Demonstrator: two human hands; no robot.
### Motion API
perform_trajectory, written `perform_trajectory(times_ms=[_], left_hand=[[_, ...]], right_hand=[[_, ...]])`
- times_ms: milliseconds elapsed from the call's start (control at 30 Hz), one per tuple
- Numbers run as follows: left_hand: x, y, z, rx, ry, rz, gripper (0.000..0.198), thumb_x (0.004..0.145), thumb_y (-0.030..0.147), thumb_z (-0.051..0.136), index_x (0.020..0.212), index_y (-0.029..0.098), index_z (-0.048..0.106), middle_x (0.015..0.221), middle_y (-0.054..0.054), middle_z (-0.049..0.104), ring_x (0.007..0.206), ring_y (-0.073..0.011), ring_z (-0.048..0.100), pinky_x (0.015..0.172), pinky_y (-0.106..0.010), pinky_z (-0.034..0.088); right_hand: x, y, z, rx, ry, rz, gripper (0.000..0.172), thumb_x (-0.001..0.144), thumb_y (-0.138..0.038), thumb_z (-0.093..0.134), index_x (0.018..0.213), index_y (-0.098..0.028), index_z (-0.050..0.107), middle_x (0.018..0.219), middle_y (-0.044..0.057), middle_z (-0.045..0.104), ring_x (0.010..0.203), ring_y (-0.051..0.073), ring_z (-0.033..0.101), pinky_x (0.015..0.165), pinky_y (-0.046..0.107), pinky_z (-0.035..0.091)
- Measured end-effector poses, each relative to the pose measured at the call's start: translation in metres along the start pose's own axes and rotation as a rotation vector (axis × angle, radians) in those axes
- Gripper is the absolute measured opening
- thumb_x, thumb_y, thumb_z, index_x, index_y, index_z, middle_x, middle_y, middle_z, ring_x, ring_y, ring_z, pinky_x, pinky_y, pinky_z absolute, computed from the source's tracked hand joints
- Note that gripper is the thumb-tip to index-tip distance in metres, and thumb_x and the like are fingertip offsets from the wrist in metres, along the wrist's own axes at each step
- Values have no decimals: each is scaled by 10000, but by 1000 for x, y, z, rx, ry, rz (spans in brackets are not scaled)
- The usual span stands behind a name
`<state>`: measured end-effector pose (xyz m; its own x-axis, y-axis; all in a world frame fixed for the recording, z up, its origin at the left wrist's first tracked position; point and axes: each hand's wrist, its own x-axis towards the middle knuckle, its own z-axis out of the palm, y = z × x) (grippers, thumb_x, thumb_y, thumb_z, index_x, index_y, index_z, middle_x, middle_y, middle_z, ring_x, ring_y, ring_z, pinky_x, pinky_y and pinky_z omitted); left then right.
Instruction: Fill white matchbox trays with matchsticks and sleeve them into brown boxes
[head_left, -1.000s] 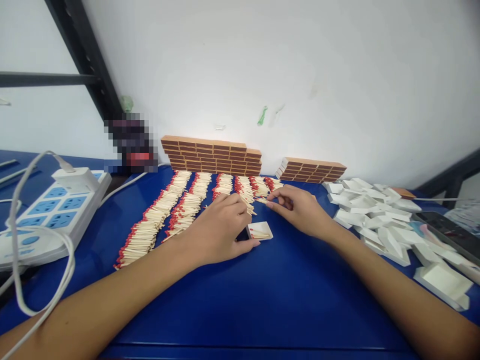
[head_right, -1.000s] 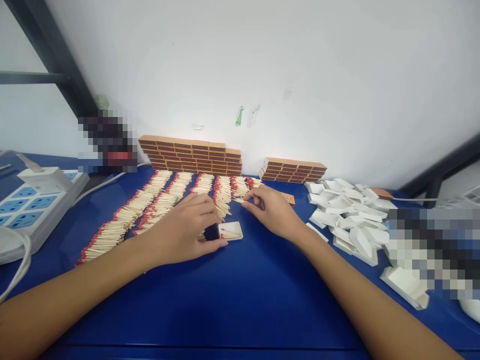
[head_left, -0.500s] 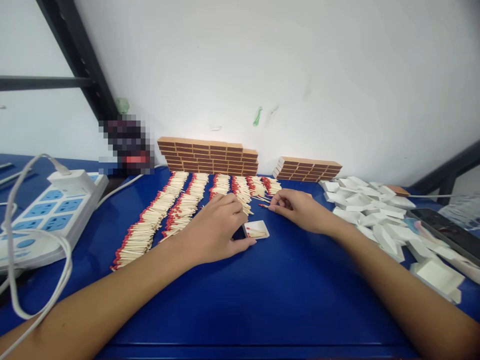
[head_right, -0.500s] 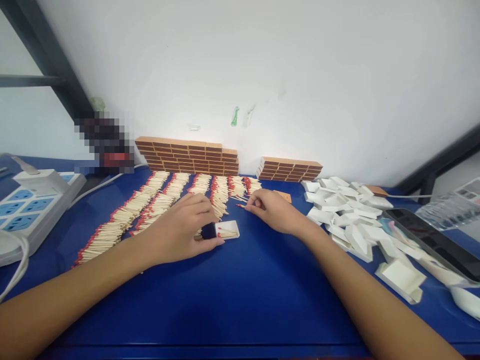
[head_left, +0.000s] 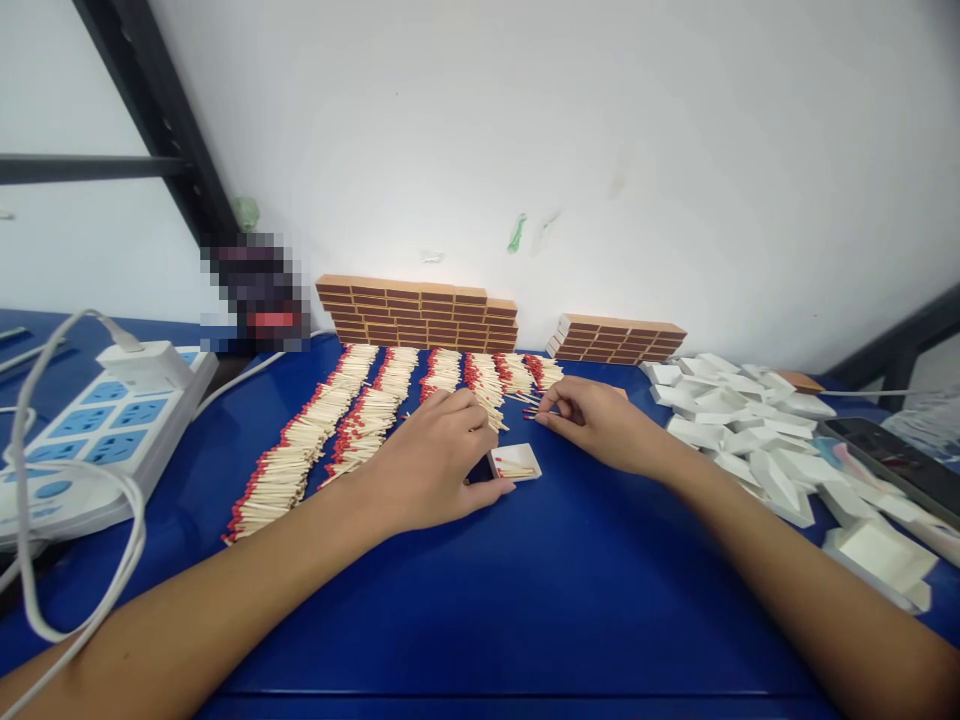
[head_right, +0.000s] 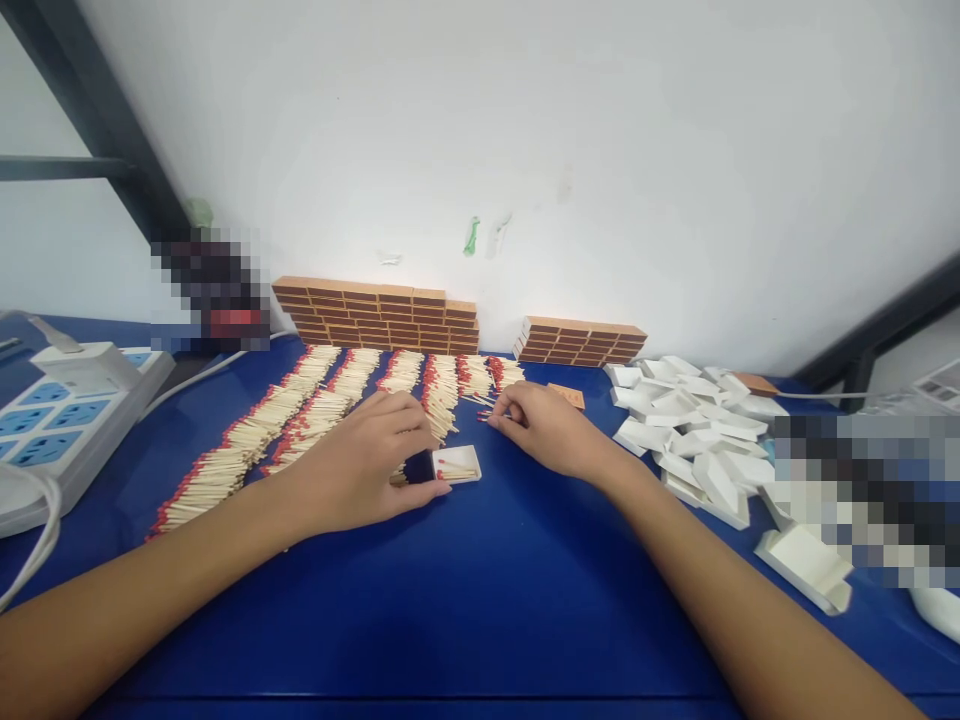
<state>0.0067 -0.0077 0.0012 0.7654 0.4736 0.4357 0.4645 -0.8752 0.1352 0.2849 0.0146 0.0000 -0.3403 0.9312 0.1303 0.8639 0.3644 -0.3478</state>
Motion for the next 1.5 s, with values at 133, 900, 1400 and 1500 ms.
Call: perform_trajectory(times_ms=[133, 900, 1400, 1500], left_hand=[[0, 0, 0, 2, -6, -3, 284, 946, 434, 746, 975, 154, 710, 992, -77, 704, 1042, -266, 609, 962, -442, 499], [0, -2, 1, 15, 8, -7, 289, 945, 440, 744, 962, 152, 723, 1001, -76, 706, 1044, -265, 615, 949, -435, 509], [0, -2, 1, 9, -1, -13, 288, 955, 451, 730, 948, 163, 714, 971, -65, 703, 1010, -250, 616, 968, -435, 496], [1, -1, 0, 8, -10, -14, 304, 954, 460, 731, 960, 156, 720, 972, -68, 705, 1012, -253, 618, 955, -433, 503]], right_hand=[[1, -1, 1, -27, 47, -51, 184, 967, -318, 580, 886, -214, 710, 794, 34, 626, 707, 186, 551, 659, 315, 378], [2, 2, -1, -7, 62, -89, 181, 1002, -314, 603, 872, -210, 675, 800, 30, 603, 721, 184, 543, 662, 306, 378], [-2, 13, -10, -28, 210, -159, 180, 976, -372, 636, 977, -212, 718, 879, 66, 623, 747, 204, 570, 701, 337, 438], [4, 31, -6, -38, 111, -128, 190, 965, -375, 622, 928, -217, 721, 889, 72, 618, 736, 207, 570, 707, 343, 449]])
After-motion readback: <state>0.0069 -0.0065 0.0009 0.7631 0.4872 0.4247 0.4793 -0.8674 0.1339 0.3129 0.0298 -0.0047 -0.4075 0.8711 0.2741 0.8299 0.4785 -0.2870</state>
